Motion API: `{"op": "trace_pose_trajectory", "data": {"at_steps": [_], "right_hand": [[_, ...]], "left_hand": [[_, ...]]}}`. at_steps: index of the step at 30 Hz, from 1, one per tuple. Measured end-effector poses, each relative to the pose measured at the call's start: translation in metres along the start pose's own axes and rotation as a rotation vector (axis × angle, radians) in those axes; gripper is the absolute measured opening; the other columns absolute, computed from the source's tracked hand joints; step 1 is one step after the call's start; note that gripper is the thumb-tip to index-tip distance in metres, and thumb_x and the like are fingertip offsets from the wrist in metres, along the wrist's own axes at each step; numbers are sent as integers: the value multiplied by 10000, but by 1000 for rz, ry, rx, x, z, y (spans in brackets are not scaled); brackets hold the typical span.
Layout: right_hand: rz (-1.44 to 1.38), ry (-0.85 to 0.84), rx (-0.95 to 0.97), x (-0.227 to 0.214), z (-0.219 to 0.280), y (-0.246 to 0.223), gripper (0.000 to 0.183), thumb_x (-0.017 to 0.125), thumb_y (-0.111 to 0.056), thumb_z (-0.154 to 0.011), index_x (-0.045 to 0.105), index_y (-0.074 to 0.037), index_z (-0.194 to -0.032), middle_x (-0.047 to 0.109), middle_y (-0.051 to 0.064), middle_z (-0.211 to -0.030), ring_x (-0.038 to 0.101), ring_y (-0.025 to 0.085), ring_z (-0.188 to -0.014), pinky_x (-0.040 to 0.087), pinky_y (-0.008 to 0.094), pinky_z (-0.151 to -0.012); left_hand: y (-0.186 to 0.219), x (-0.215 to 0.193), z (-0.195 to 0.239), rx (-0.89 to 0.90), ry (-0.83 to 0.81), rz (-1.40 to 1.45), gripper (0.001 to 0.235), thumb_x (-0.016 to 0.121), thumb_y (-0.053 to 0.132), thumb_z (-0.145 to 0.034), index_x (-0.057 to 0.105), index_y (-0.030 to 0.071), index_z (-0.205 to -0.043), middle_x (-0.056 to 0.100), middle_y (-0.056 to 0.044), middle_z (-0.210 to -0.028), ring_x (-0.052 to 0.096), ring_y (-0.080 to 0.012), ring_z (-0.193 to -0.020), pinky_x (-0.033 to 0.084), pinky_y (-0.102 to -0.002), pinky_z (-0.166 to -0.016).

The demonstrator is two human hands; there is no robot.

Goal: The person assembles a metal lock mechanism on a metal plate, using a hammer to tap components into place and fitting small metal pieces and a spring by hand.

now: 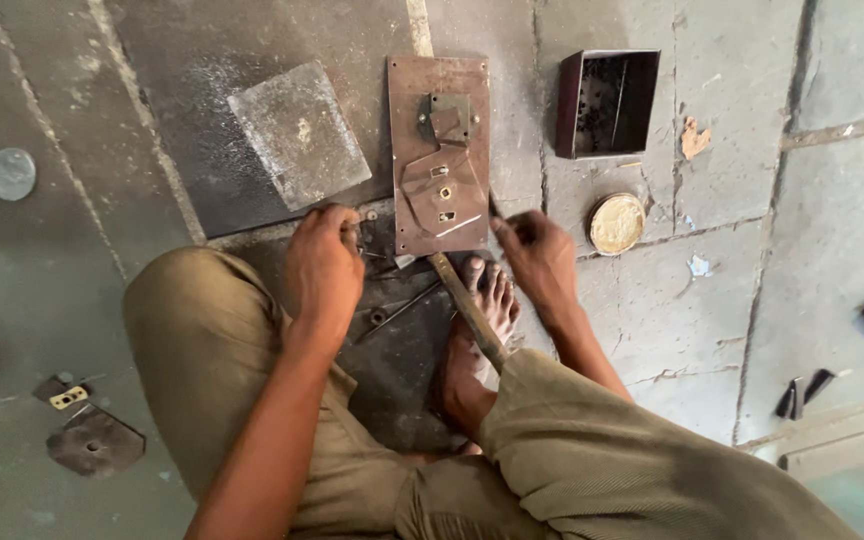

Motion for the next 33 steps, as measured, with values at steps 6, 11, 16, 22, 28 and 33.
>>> {"op": "trace_pose_trajectory", "data": {"at_steps": [6, 11, 16, 22, 28, 33], "right_hand": [[-611, -91, 94, 34, 16, 29, 233, 704, -118, -953, 694, 57, -1106, 721, 90, -826, 654, 127, -658, 536, 268, -601], [-882, -57, 114, 4, 19, 32, 204, 690, -93, -975, 688, 65, -1103, 698, 56, -841, 634, 122, -680, 529, 263, -655], [-997, -78, 117, -17, 22, 20, 162, 666, -107, -971, 672, -5, -1097, 696, 52, -832, 635, 126, -692, 535, 263, -676], [-1022, -96, 143, -5, 36, 28, 142, 663, -102, -980, 656, -3, -1083, 706, 63, -848, 639, 132, -687, 531, 266, -654], [-884, -84, 65, 14, 23, 56, 209, 666, -120, -997, 694, 48, -1117, 714, 63, -895, 645, 131, -724, 537, 263, -682], [-802, -144, 15, 22, 12, 71, 262, 679, -110, -972, 687, 69, -1163, 755, 98, -929, 689, 138, -777, 561, 271, -737]], "left_hand": [[10, 2, 15, 84, 157, -125, 393, 780, 257, -868, 662, -5, -1136, 617, -199, -1147, 582, -387, -1053, 503, -486, -838], [31, 35, 46, 349, 68, -159, 217, 677, 119, -940, 660, 80, -1152, 657, -114, -1142, 611, -341, -1120, 504, -465, -974], [27, 58, 54, 354, 60, 73, 364, 686, 255, -929, 652, -11, -1176, 633, -219, -1129, 624, -434, -1002, 507, -521, -827], [14, 78, 50, 211, -197, -1, 328, 641, 371, -1057, 717, 52, -1047, 732, -217, -890, 698, -432, -849, 552, -519, -773], [17, 75, 41, 65, -125, -268, 482, 727, 451, -918, 660, -9, -1047, 732, -232, -878, 727, -414, -844, 584, -493, -719], [22, 87, 36, -40, -122, -227, 437, 787, 397, -844, 666, 32, -1052, 744, -209, -943, 734, -405, -879, 580, -489, -755]]}}
Point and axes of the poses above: each hand's wrist, its own z-axis away from the middle knuckle, its own x-axis out of the palm, y = z × x, the point moved 7 cm from there along -z, towards the middle knuckle
